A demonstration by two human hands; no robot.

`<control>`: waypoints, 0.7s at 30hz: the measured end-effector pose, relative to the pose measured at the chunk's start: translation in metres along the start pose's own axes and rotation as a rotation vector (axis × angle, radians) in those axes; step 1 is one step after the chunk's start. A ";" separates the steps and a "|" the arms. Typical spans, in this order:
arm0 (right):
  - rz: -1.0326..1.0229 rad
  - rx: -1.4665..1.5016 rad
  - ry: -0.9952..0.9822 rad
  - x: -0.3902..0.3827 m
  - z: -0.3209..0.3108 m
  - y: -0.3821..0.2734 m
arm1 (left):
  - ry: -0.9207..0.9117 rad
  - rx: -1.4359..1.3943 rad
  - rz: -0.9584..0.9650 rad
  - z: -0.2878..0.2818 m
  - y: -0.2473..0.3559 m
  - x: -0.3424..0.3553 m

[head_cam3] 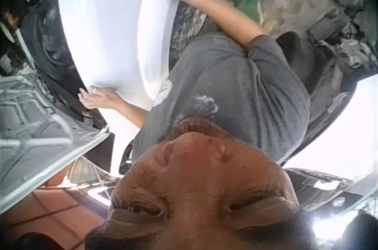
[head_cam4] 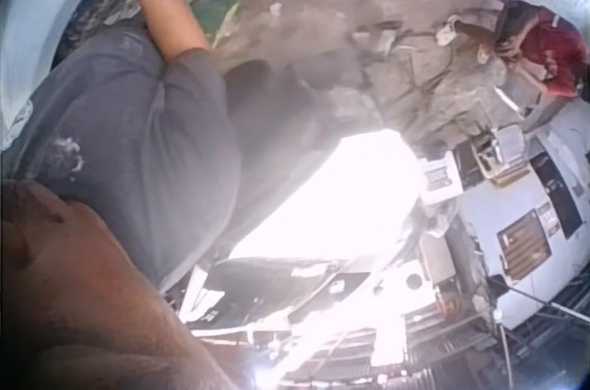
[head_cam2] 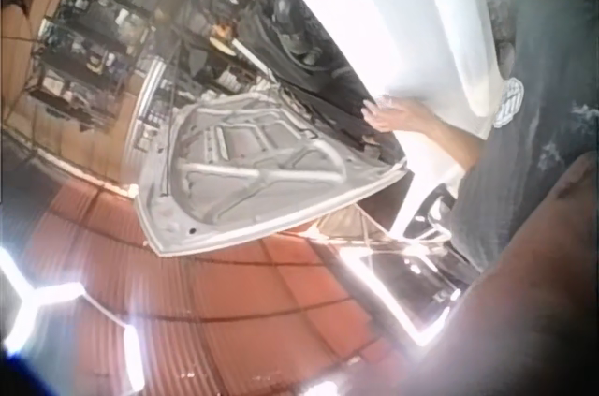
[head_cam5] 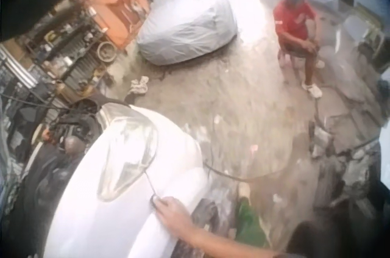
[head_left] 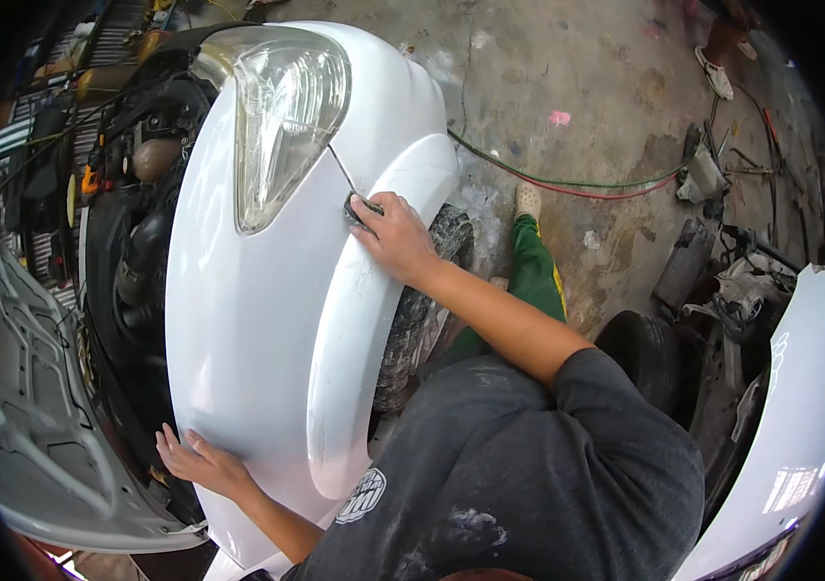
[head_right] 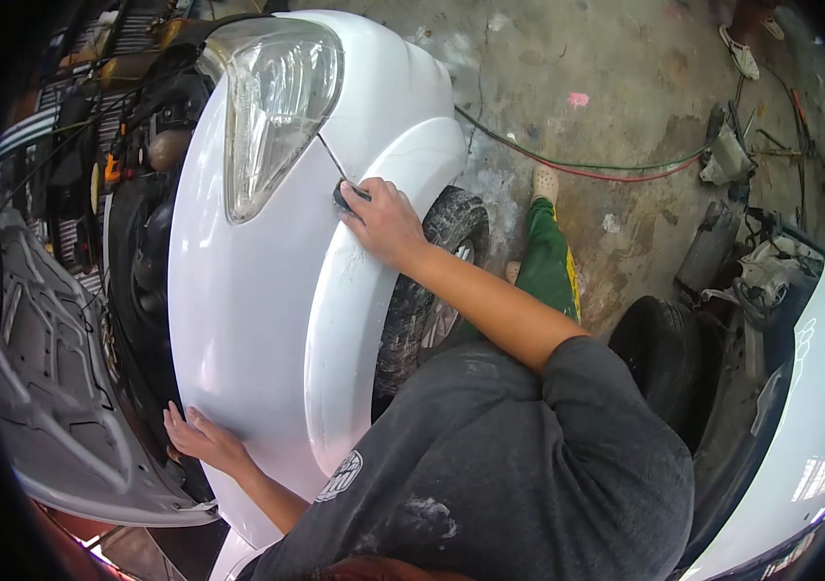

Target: The person sands the surface of a white car fender by hand using a piece of sandpaper, periodically dipping the sandpaper into a bucket of water.

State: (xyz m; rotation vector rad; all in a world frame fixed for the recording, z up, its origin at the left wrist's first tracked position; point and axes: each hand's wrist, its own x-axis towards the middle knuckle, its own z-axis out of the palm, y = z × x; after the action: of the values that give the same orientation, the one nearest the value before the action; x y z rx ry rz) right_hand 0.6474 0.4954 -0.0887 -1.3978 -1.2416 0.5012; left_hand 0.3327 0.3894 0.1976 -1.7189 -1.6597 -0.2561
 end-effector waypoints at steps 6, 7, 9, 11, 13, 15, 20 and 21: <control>0.050 0.039 0.081 0.007 0.013 -0.011 | -0.025 0.171 -0.003 0.026 -0.001 -0.009; 0.054 0.033 0.084 0.015 0.016 -0.009 | -0.027 0.166 0.002 0.029 0.001 -0.007; 0.067 0.085 0.094 0.035 0.012 -0.016 | -0.002 0.189 0.020 0.026 -0.001 -0.008; 0.156 0.090 0.023 0.025 0.009 -0.023 | -0.017 0.207 0.012 0.025 0.000 -0.007; 0.240 0.084 -0.045 0.011 0.008 -0.032 | -0.029 0.214 0.000 0.027 0.000 -0.005; 0.396 0.156 -0.107 0.001 0.009 -0.038 | -0.025 0.215 0.018 0.029 -0.002 -0.004; 0.424 0.236 -0.034 0.055 0.003 -0.059 | -0.036 0.223 -0.006 0.027 0.000 -0.001; 0.465 0.239 -0.054 0.060 0.002 -0.060 | -0.029 0.242 -0.007 0.028 0.000 0.000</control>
State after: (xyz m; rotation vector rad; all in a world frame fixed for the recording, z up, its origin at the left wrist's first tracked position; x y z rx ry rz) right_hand 0.6435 0.5365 -0.0150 -1.4717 -0.8581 0.9792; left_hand 0.3237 0.4060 0.1775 -1.5418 -1.6447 -0.0311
